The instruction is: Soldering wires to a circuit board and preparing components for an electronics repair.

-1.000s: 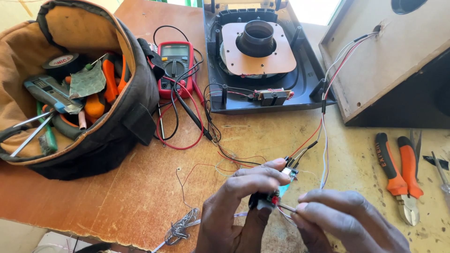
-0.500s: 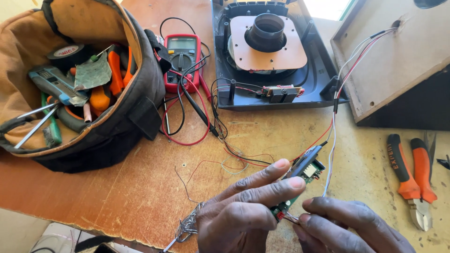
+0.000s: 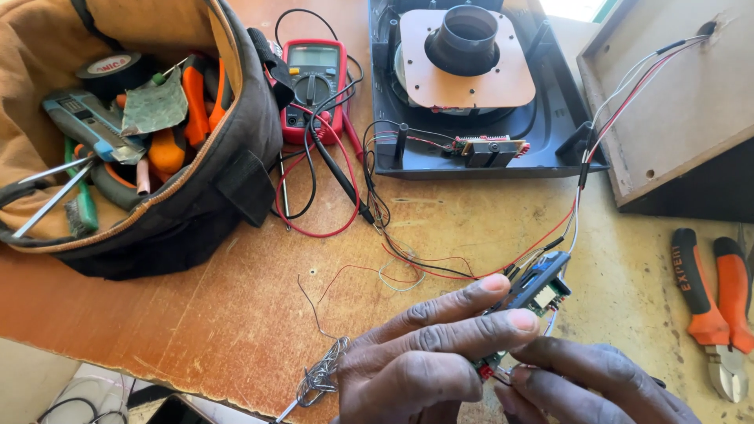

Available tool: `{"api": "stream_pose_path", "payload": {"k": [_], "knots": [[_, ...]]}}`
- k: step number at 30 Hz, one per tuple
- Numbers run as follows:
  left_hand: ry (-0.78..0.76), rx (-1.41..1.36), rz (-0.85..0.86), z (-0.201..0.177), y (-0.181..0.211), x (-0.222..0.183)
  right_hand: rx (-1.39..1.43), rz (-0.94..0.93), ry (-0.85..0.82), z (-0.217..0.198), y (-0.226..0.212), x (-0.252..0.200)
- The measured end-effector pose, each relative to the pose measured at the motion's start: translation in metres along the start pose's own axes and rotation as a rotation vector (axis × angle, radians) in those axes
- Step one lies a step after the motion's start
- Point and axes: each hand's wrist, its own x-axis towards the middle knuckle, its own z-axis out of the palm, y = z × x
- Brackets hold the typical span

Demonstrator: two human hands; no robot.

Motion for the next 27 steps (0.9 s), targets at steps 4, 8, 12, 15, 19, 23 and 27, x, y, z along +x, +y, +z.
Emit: {"api": "stream_pose_path", "payload": {"k": [4, 8, 12, 15, 19, 23, 27], "knots": [[0.252, 0.054, 0.041, 0.018, -0.007, 0.005, 0.064, 0.003, 0.015, -0.004, -0.006, 0.007], [0.298, 0.063, 0.027, 0.022, -0.015, 0.002, 0.137, 0.024, 0.048, 0.002, -0.003, 0.008], [0.116, 0.142, -0.043, 0.015, -0.015, 0.001, -0.010, 0.071, 0.212, 0.004, -0.017, 0.024], [0.055, 0.156, -0.132, 0.013, -0.012, 0.003, -0.084, 0.054, 0.229, 0.001, -0.019, 0.035], [0.020, 0.128, -0.341, 0.013, -0.012, 0.000, -0.152, -0.066, 0.234, 0.000, -0.018, 0.047], [0.023, 0.074, -0.366, 0.013, -0.009, 0.008, -0.155, -0.106, 0.246, 0.000, -0.009, 0.052], [0.090, 0.072, -0.485, 0.017, -0.014, 0.010, -0.091, -0.031, 0.233, -0.012, 0.001, 0.046]]}}
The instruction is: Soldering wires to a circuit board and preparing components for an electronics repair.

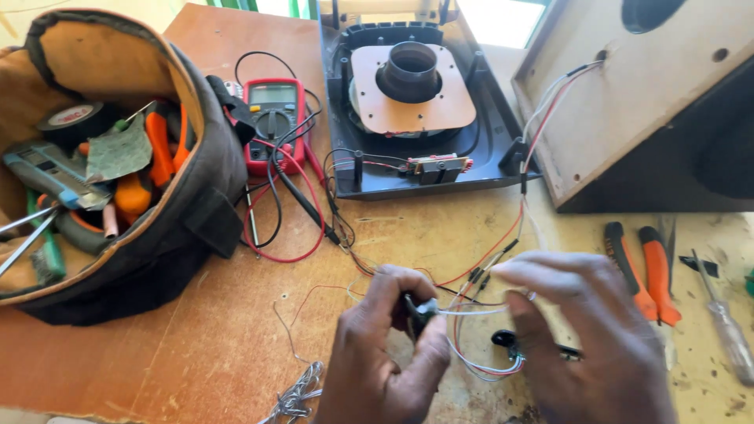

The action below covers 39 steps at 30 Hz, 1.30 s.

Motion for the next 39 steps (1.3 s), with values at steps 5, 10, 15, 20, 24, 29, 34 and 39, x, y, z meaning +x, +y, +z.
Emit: {"api": "stream_pose_path", "payload": {"k": [5, 10, 15, 20, 24, 29, 34, 39], "knots": [[0.075, -0.027, -0.096, 0.000, -0.008, 0.000, -0.043, 0.360, 0.197, -0.032, 0.046, -0.029], [0.076, -0.099, -0.161, 0.011, -0.022, -0.001, -0.265, 0.548, 0.072, -0.069, 0.093, -0.046], [0.090, -0.075, -0.267, 0.015, -0.023, -0.001, -0.403, 0.642, -0.141, -0.092, 0.120, -0.046], [0.068, 0.009, -0.323, 0.018, -0.021, -0.001, -0.567, 0.534, -0.480, -0.090, 0.161, -0.050], [0.038, -0.056, -0.335, 0.017, -0.020, -0.001, -0.577, 0.101, -0.493, -0.089, 0.206, -0.055], [-0.017, -0.164, -0.379, 0.008, -0.012, -0.001, -0.594, -0.139, -0.487, -0.084, 0.244, -0.051], [-0.053, -0.180, -0.469, 0.002, -0.010, 0.000, -0.291, -0.344, -0.321, -0.077, 0.221, -0.044], [-0.052, -0.191, -0.480, -0.001, -0.010, 0.000, -0.154, -0.027, -0.197, -0.067, 0.244, -0.053]]}}
